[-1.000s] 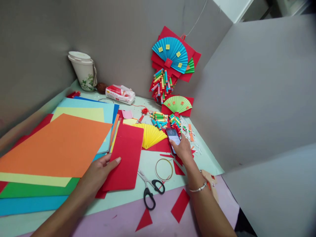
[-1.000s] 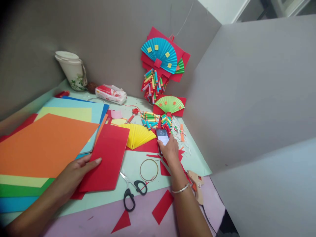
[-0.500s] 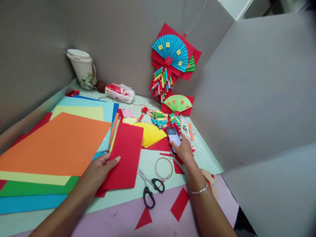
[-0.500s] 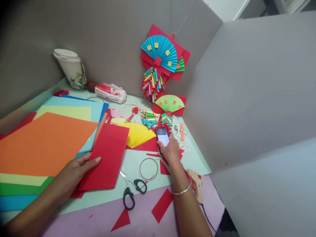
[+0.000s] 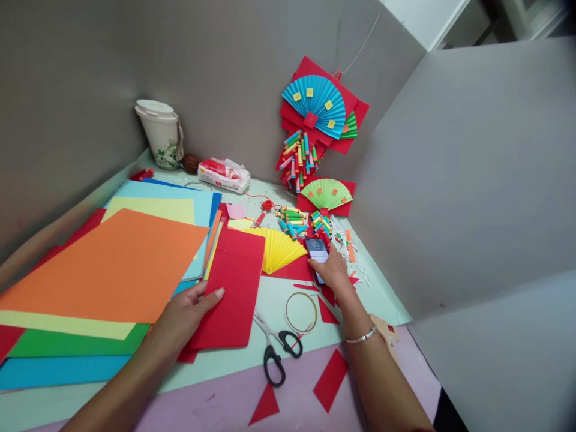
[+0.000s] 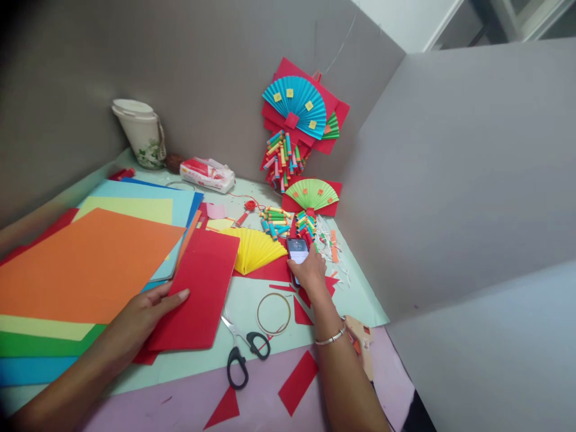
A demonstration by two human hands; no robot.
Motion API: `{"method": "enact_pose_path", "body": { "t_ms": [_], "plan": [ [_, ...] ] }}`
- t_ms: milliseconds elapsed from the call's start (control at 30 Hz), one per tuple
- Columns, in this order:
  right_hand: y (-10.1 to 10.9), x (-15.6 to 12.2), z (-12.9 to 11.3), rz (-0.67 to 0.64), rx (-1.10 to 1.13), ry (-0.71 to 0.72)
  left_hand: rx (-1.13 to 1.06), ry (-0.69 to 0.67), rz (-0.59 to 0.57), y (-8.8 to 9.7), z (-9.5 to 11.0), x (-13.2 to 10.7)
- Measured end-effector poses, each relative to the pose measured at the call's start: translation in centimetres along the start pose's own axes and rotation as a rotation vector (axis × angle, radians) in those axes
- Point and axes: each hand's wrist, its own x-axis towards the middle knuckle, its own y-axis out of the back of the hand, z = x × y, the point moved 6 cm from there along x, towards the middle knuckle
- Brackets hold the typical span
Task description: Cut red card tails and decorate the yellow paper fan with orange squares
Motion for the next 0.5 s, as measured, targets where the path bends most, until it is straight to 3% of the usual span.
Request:
{"method": "enact_pose_path", "body": {
  "t_ms": [267,500],
  "plan": [
    [0.2,-0.4,-0.1,-0.045,-0.061,-0.072,0.006,-0.003,0.015,-0.3,0.4,-0.5],
    [0.6,-2.5,0.2,-0.117,-0.130,-0.078,-0.028,-0.011,-0.017,-0.1,-0.1,-0.1]
  ]
}}
